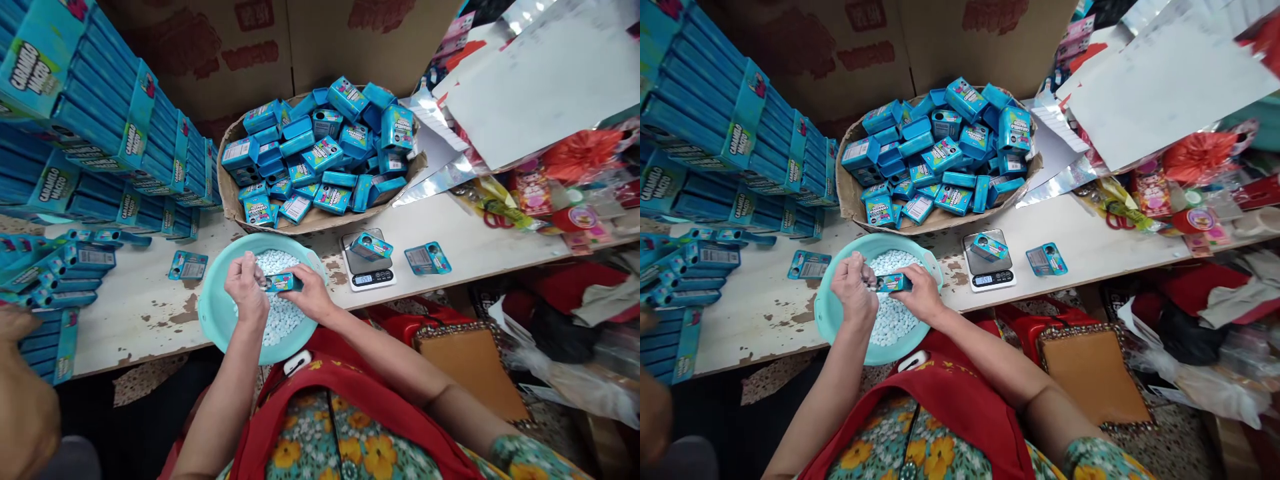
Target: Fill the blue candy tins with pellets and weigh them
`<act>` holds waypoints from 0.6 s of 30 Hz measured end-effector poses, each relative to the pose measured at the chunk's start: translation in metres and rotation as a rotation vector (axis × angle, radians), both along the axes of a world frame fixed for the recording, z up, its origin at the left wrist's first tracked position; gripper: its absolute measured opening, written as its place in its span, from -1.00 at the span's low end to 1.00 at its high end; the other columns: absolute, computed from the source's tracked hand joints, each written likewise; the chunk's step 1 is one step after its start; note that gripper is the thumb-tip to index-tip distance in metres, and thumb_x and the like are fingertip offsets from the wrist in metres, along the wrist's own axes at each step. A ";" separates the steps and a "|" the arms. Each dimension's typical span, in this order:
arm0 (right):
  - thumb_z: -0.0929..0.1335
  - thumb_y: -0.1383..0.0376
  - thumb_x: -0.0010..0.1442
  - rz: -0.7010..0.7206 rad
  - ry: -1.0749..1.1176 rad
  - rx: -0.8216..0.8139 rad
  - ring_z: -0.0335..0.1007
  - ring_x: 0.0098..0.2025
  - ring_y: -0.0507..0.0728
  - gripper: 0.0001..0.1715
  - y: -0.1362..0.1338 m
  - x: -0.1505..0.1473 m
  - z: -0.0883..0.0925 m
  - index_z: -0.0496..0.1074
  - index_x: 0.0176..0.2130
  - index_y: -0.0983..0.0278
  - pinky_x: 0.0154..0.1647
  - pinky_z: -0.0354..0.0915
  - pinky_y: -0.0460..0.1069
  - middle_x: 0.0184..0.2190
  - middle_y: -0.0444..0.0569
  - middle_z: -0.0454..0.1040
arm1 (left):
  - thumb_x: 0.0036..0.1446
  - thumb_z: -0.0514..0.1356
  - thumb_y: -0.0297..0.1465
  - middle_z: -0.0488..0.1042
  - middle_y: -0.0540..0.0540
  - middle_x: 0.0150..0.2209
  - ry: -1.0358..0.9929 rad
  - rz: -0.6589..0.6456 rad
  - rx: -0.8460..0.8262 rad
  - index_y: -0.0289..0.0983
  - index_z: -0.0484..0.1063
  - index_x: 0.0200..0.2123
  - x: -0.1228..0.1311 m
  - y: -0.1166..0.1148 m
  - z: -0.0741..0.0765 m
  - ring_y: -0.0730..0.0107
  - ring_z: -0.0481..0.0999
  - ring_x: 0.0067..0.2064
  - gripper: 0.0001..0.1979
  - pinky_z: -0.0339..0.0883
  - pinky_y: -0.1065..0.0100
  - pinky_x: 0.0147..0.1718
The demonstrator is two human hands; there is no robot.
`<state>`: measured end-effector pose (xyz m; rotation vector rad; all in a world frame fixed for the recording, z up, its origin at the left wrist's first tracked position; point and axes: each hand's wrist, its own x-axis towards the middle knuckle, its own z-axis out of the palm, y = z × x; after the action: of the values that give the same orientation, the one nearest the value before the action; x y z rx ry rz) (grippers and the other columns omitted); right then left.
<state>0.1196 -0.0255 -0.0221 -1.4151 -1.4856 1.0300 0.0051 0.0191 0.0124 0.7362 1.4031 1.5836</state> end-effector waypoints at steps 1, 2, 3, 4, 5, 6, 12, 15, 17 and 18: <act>0.51 0.34 -0.08 -0.005 -0.003 -0.002 0.36 -0.12 0.15 -0.57 0.000 0.000 -0.002 0.46 -0.16 0.20 -0.07 0.27 0.03 -0.23 -0.08 0.45 | 0.04 0.25 -0.24 0.09 0.17 -0.70 -0.010 0.006 -0.020 -0.28 0.21 -0.54 0.001 0.001 -0.002 0.65 0.06 -0.68 -0.69 -0.06 0.52 -0.71; 0.51 0.34 -0.08 -0.008 -0.003 -0.003 0.36 -0.11 0.15 -0.57 0.001 -0.001 -0.003 0.46 -0.15 0.19 -0.06 0.27 0.03 -0.22 -0.08 0.45 | 0.03 0.26 -0.23 0.06 0.18 -0.70 -0.030 0.007 -0.038 -0.27 0.21 -0.53 0.002 0.001 -0.003 0.66 0.03 -0.69 -0.68 -0.10 0.52 -0.73; 0.51 0.34 -0.07 -0.010 0.001 -0.003 0.36 -0.11 0.15 -0.56 0.001 0.000 -0.005 0.46 -0.14 0.19 -0.06 0.27 0.04 -0.22 -0.08 0.45 | 0.02 0.27 -0.23 0.05 0.18 -0.70 -0.056 0.000 -0.053 -0.27 0.20 -0.52 0.002 0.002 -0.003 0.66 0.02 -0.69 -0.68 -0.13 0.53 -0.73; 0.51 0.34 -0.08 -0.011 0.009 -0.007 0.37 -0.11 0.15 -0.55 0.001 0.001 -0.006 0.46 -0.14 0.18 -0.06 0.28 0.04 -0.22 -0.08 0.45 | 0.00 0.28 -0.23 0.05 0.18 -0.70 -0.087 -0.017 -0.068 -0.27 0.21 -0.51 0.001 0.002 0.000 0.67 0.01 -0.70 -0.68 -0.14 0.54 -0.74; 0.51 0.33 -0.09 -0.013 0.022 -0.013 0.37 -0.12 0.15 -0.55 0.000 0.002 -0.006 0.46 -0.14 0.19 -0.06 0.28 0.04 -0.22 -0.08 0.45 | -0.01 0.30 -0.24 0.05 0.18 -0.69 -0.129 -0.045 -0.088 -0.27 0.21 -0.50 -0.001 0.003 0.005 0.67 0.01 -0.70 -0.68 -0.15 0.54 -0.75; 0.52 0.33 -0.09 -0.014 0.040 -0.020 0.38 -0.13 0.14 -0.55 0.000 0.004 -0.006 0.46 -0.15 0.19 -0.07 0.29 0.03 -0.23 -0.08 0.45 | -0.02 0.31 -0.26 0.04 0.18 -0.70 -0.187 -0.083 -0.116 -0.27 0.23 -0.50 -0.005 0.004 0.011 0.68 0.00 -0.70 -0.69 -0.15 0.56 -0.75; 0.56 0.28 -0.16 -0.016 0.206 -0.039 0.39 -0.17 0.09 -0.52 -0.016 0.027 0.007 0.47 -0.19 0.22 -0.09 0.30 -0.03 -0.26 -0.11 0.44 | 0.10 0.17 -0.30 0.25 0.07 -0.62 -0.522 -0.083 -0.304 -0.26 0.25 -0.48 -0.046 0.019 0.001 0.58 0.29 -0.60 -0.80 0.15 0.57 -0.70; 0.56 0.25 -0.16 -0.064 0.235 -0.089 0.40 -0.16 0.09 -0.52 -0.030 0.047 0.014 0.48 -0.18 0.21 -0.08 0.30 -0.02 -0.24 -0.11 0.44 | 0.11 0.11 -0.41 0.31 0.02 -0.59 -0.425 -0.125 -0.716 -0.28 0.24 -0.50 -0.052 0.016 -0.046 0.57 0.31 -0.62 -0.84 0.21 0.56 -0.69; 0.55 0.23 -0.15 -0.104 0.253 -0.109 0.40 -0.17 0.10 -0.53 -0.041 0.063 0.017 0.48 -0.19 0.21 -0.09 0.31 -0.01 -0.24 -0.11 0.44 | 0.07 0.16 -0.42 0.26 0.05 -0.63 -0.371 -0.351 -0.898 -0.30 0.27 -0.49 -0.048 0.006 -0.075 0.61 0.20 -0.69 -0.86 0.06 0.58 -0.76; 0.55 0.23 -0.15 -0.127 0.262 -0.118 0.39 -0.18 0.10 -0.54 -0.047 0.072 0.019 0.48 -0.19 0.20 -0.09 0.31 0.00 -0.25 -0.11 0.44 | 0.03 0.20 -0.39 0.24 0.06 -0.63 -0.321 -0.445 -0.916 -0.31 0.29 -0.49 -0.046 0.000 -0.084 0.62 0.16 -0.70 -0.85 0.00 0.59 -0.77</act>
<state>0.1916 -0.0720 -0.0034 -1.3767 -1.1489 1.1884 -0.0407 0.0193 -0.0714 0.1911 1.3975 0.5612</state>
